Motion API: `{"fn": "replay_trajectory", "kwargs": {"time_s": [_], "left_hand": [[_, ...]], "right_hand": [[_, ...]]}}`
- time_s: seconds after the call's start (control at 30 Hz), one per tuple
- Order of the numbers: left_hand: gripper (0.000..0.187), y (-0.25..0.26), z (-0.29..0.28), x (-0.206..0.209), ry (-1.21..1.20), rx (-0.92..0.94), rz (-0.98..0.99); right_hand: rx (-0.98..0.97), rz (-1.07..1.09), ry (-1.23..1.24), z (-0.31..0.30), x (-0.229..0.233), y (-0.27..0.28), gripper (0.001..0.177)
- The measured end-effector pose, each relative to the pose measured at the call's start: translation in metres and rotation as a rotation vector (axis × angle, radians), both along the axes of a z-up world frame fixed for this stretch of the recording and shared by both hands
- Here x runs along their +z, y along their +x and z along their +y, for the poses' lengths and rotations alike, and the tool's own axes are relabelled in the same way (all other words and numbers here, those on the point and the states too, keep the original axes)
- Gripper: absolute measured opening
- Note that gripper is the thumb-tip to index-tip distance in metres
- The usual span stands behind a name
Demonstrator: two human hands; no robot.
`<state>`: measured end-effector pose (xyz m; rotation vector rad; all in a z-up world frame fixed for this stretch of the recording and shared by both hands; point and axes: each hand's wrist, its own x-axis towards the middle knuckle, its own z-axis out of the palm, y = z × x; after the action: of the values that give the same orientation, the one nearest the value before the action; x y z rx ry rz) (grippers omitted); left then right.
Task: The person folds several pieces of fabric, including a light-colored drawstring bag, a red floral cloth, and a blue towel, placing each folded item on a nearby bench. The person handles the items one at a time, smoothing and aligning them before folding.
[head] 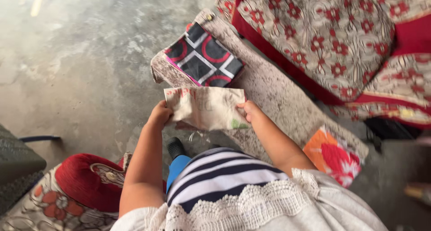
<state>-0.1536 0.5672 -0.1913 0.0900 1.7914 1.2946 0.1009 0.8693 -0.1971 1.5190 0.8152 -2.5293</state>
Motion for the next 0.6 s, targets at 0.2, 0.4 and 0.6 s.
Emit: {"fn": "replay_trajectory", "kwargs": {"time_s": [0.2,0.4,0.6], "left_hand": [[0.044,-0.068,-0.004,0.006,0.002,-0.048,-0.060],[0.040,-0.128,-0.011,0.004,0.048,-0.062,-0.128],[0.051,-0.140,0.011,-0.018,0.217,-0.086,-0.206]], "right_hand": [[-0.119,0.005,0.048,-0.040,0.009,-0.034,0.026],[-0.219,-0.004,0.206,-0.085,0.001,-0.068,0.027],[-0.365,0.045,0.417,-0.107,0.000,-0.071,0.036]]}}
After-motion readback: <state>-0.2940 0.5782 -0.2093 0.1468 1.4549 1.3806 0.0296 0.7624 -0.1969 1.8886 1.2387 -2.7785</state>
